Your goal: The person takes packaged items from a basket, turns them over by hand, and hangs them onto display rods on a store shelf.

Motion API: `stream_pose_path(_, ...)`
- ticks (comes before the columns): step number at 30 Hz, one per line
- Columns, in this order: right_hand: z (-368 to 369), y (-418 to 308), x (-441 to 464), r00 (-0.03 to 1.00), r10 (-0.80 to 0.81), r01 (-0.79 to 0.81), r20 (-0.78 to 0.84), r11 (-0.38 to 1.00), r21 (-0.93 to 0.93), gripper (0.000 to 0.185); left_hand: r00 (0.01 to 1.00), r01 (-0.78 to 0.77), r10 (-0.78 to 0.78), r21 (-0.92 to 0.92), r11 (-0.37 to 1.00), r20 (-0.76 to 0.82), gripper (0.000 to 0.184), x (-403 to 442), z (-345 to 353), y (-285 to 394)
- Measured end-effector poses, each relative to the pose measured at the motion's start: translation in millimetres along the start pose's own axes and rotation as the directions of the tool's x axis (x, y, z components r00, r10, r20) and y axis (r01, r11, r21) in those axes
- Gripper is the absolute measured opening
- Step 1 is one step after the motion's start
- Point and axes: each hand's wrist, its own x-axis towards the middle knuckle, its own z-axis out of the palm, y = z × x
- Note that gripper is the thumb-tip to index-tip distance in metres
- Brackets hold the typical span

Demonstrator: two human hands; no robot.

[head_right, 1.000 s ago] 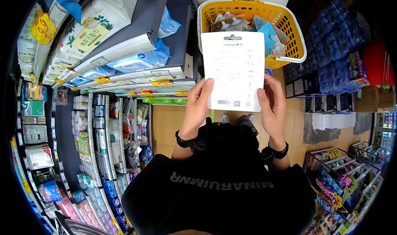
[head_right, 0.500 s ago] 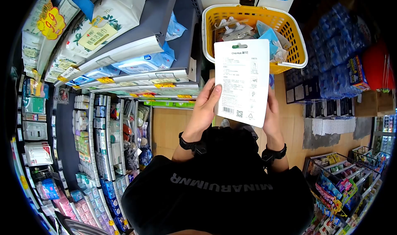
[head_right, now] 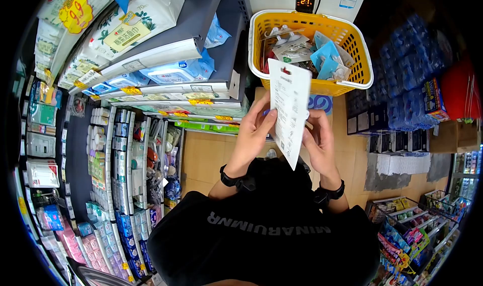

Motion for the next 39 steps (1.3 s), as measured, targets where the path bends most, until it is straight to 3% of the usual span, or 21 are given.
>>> stream_pose_path(2,-4,-3,-2,1.000,0.002,-0.001,0.030,1.000,-0.012,0.025,0.973,-0.212,0.225,0.211,0.954,-0.041,0.052,-3,8,2)
stream_pose_path(7,-10,-16,-5,0.998,-0.002,0.006,0.063,0.998,-0.059,0.024,0.963,-0.199,0.248,0.347,0.916,-0.104,0.054,-22,30,15)
stream_pose_path(10,-17,-16,-12,0.998,-0.008,0.014,0.062,0.996,-0.091,0.034,0.988,-0.122,0.137,0.189,0.975,-0.072,0.049,-36,43,21)
stream_pose_path(13,-20,-17,-17,0.997,-0.037,0.046,0.061,0.987,-0.153,0.043,0.987,-0.128,0.138,0.105,0.986,-0.088,0.043,-55,50,12)
stream_pose_path(15,-18,-32,-17,0.979,-0.131,0.183,0.158,0.905,-0.383,0.042,0.982,-0.124,0.151,0.206,0.971,-0.116,0.040,-71,50,1)
stream_pose_path(17,-14,-46,-23,0.981,-0.090,0.155,0.169,0.893,-0.422,0.039,0.989,-0.020,-0.002,-0.149,0.989,-0.148,0.047,-89,51,-10)
stream_pose_path(20,-15,-53,-34,0.951,-0.148,0.273,0.271,0.815,-0.512,0.036,0.973,-0.050,0.029,-0.084,0.995,-0.229,0.054,-108,62,-16)
stream_pose_path(23,-17,-63,-45,0.930,-0.112,0.266,0.350,0.863,-0.430,0.033,0.936,-0.062,0.032,-0.074,0.995,-0.351,0.054,-125,78,-10)
stream_pose_path(24,-21,-57,-50,0.937,-0.065,0.190,0.342,0.919,-0.346,0.034,0.917,-0.053,-0.013,-0.154,0.987,-0.399,0.052,-132,80,-10)
stream_pose_path(25,-23,-55,-53,0.921,-0.075,0.211,0.383,0.921,-0.327,0.034,0.895,-0.055,-0.055,-0.232,0.971,-0.443,0.050,-139,81,-9)
stream_pose_path(27,-22,-50,-57,0.936,-0.148,0.256,0.320,0.910,-0.327,0.041,0.855,-0.117,0.008,-0.178,0.977,-0.518,0.048,-155,80,-11)
stream_pose_path(29,-22,-40,-63,0.906,-0.166,0.303,0.390,0.897,-0.321,0.049,0.816,-0.129,0.020,-0.148,0.981,-0.578,0.049,-173,79,-13)
stream_pose_path(31,-18,-23,-73,0.928,-0.031,0.105,0.372,0.978,-0.181,0.054,0.772,-0.173,0.077,-0.092,0.981,-0.631,0.049,-192,76,-23)
stream_pose_path(33,-15,-16,-81,0.879,-0.012,0.074,0.477,0.991,-0.111,0.058,0.747,-0.156,0.124,0.010,0.988,-0.653,0.048,-207,75,-21)
stream_pose_path(35,-8,-20,-88,0.801,0.161,-0.209,0.577,0.978,0.017,0.059,0.708,-0.219,0.185,0.036,0.975,-0.681,0.048,-218,77,-16)
stream_pose_path(39,14,-16,-93,0.725,0.061,-0.153,0.686,0.985,0.074,0.065,0.641,-0.271,0.245,0.084,0.959,-0.728,0.048,-242,70,-13)
